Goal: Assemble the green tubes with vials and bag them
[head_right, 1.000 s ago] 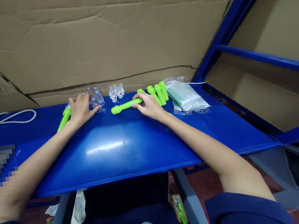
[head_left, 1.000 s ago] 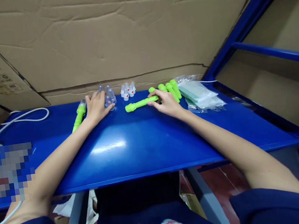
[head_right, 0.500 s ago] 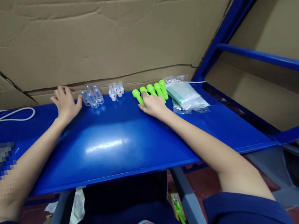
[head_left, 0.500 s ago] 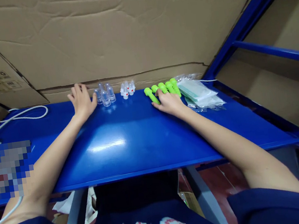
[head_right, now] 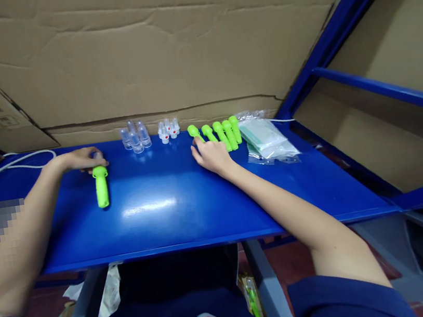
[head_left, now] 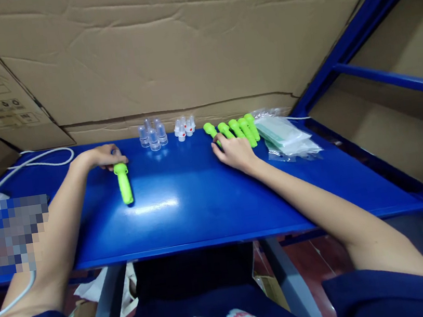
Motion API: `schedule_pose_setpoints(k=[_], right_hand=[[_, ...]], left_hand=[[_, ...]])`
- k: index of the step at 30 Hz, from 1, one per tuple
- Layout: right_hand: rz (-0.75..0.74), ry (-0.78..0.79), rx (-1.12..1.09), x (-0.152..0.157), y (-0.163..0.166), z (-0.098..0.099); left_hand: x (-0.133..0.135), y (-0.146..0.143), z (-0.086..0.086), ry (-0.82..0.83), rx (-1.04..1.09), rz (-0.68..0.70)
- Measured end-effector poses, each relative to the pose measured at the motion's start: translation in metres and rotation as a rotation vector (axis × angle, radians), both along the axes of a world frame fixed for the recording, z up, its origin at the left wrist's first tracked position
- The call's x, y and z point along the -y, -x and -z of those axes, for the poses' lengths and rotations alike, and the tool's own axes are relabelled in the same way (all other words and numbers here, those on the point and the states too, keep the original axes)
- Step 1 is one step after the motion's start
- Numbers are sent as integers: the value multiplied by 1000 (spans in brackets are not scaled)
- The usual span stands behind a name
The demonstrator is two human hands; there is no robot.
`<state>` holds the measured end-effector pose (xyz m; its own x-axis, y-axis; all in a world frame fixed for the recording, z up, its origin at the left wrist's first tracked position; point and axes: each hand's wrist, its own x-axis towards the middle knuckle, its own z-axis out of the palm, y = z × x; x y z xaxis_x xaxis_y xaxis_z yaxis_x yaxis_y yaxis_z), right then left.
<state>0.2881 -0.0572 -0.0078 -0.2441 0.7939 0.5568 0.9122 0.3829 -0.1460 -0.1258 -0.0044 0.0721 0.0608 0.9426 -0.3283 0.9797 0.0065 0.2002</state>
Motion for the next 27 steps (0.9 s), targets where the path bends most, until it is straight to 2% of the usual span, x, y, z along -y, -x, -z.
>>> schedule_pose_setpoints(k=[3,6,9,11,14,17,20,23,25,27], right_hand=[[-3,55,71,7,9,-2],[-18,56,110,11,13,-2],[-41,29,124,14,13,-2],[-46,41,111,15,14,-3],[-64,62,96,17,16,-4],[-107,61,118,23,21,-7],[-173,109,142,35,29,-12],[-329,138,121,50,42,-16],[-443,82,98,59,51,-16],[-511,16,112,63,57,-14]], left_hand=[[6,-10,-6,118,-14,1],[9,-15,-13,35,-133,-62],[17,-16,-20,-50,-115,85],[25,-18,-25,-29,-30,200],[37,-25,-29,103,96,312],[44,-33,-30,309,224,405],[49,-39,-29,429,216,410],[56,-54,-24,499,184,448],[64,-71,-17,440,196,527],[73,-91,-8,275,247,647]])
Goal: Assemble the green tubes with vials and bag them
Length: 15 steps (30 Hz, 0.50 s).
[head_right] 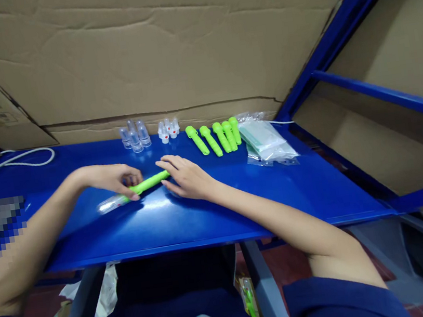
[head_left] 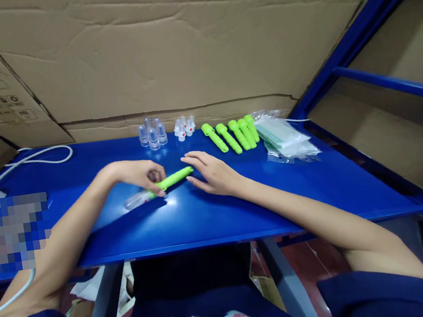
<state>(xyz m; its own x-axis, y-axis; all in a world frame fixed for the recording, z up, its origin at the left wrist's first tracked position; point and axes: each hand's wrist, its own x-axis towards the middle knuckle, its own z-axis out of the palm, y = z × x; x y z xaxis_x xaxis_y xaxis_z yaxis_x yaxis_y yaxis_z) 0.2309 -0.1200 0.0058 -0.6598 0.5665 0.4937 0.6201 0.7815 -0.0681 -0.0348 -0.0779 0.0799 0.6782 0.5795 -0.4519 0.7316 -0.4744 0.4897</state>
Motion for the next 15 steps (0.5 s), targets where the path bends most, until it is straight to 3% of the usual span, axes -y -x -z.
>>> schedule_pose_setpoints(k=[3,5,7,11,15], right_hand=[[-11,-15,74,-4,1,7],[19,13,121,-12,-4,12],[56,29,133,-21,-9,15],[120,64,122,-31,-16,18],[100,48,89,-28,-16,17]], left_hand=[[13,-27,19,-338,81,63],[19,-38,31,-627,22,1],[20,-44,41,-798,-61,-43],[19,-48,52,-913,-138,-53],[16,-46,45,-765,-107,-86]])
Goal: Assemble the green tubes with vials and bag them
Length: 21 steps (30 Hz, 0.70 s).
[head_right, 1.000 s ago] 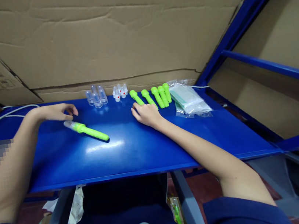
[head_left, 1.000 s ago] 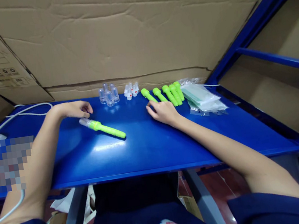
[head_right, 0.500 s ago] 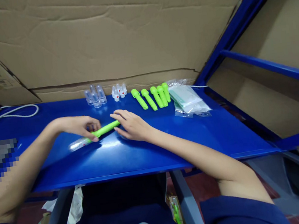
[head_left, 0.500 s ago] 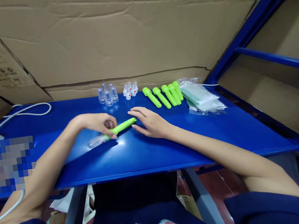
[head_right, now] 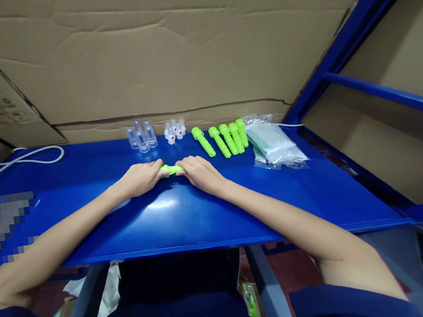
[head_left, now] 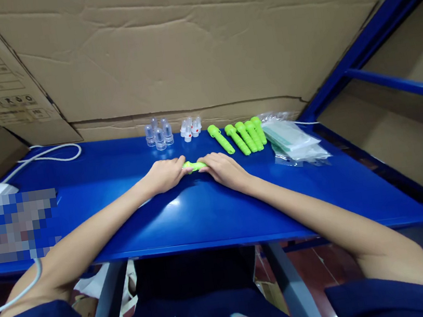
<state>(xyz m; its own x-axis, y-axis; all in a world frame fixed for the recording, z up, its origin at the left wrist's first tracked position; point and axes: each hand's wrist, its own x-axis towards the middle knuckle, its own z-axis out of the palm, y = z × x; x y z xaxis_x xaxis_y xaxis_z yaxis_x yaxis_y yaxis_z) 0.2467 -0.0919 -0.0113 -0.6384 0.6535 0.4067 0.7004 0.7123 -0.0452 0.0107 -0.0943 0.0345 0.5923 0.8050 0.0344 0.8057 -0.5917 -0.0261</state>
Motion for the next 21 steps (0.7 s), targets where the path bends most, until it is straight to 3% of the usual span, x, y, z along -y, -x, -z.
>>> schedule_pose_setpoints(k=[5,7,11,14,18,21], right_hand=[[-48,-173,19,7,3,-11],[-46,-227,31,7,3,-15],[70,-203,0,3,-2,-18],[199,-35,-79,-2,-9,-17],[84,62,-309,-7,-15,-15],[90,143,-418,-10,-16,-12]], left_hand=[[-10,13,-14,630,398,41],[-14,16,-15,771,508,42],[-17,18,-14,643,515,-12],[-18,21,-13,470,421,14],[-22,26,-12,330,308,-3],[-23,26,-11,301,260,-4]])
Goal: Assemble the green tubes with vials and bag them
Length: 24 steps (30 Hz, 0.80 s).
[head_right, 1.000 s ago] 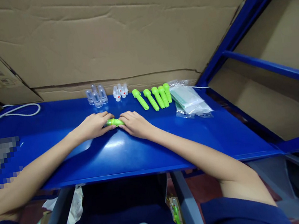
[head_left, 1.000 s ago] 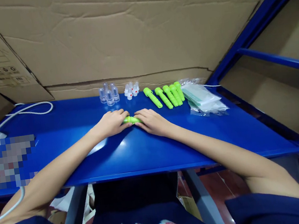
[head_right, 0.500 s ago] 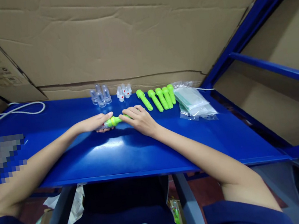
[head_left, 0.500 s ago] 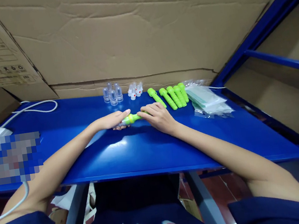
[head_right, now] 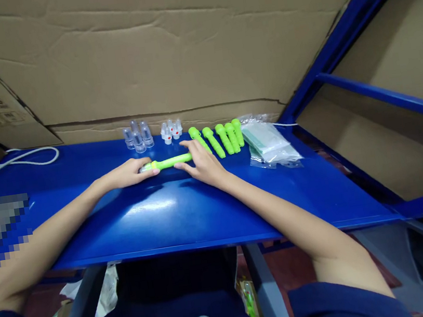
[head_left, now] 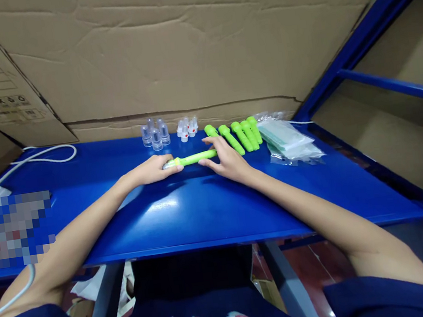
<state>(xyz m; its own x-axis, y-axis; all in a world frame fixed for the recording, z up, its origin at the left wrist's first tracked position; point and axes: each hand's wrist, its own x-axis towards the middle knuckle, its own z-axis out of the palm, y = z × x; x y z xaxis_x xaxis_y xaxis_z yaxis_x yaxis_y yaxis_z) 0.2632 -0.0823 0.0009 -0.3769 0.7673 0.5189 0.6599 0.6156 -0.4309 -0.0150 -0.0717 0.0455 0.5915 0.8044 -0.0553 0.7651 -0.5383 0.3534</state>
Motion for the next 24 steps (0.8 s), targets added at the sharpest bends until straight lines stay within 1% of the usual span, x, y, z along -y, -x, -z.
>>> schedule_pose_setpoints(k=[2,6,9,10,13,15,19,24], right_hand=[[-7,84,-32,-2,-1,3],[-22,67,-81,-6,-3,6],[-47,136,-43,-8,-4,5],[-54,118,-31,-8,-5,4],[-26,-52,-30,-11,-10,2],[-2,-120,-35,-13,-14,1],[60,-134,-53,-20,-22,4],[142,-104,-59,-25,-26,9]], left_hand=[[0,-1,0,-34,-48,-3],[1,-2,-1,-112,-85,-13],[0,1,-2,-125,-49,7],[-1,3,-2,-120,-36,19],[-7,10,-4,-82,-8,28],[-12,16,-5,-69,14,10],[-20,29,-4,-68,33,-49],[-30,34,6,-25,49,-121]])
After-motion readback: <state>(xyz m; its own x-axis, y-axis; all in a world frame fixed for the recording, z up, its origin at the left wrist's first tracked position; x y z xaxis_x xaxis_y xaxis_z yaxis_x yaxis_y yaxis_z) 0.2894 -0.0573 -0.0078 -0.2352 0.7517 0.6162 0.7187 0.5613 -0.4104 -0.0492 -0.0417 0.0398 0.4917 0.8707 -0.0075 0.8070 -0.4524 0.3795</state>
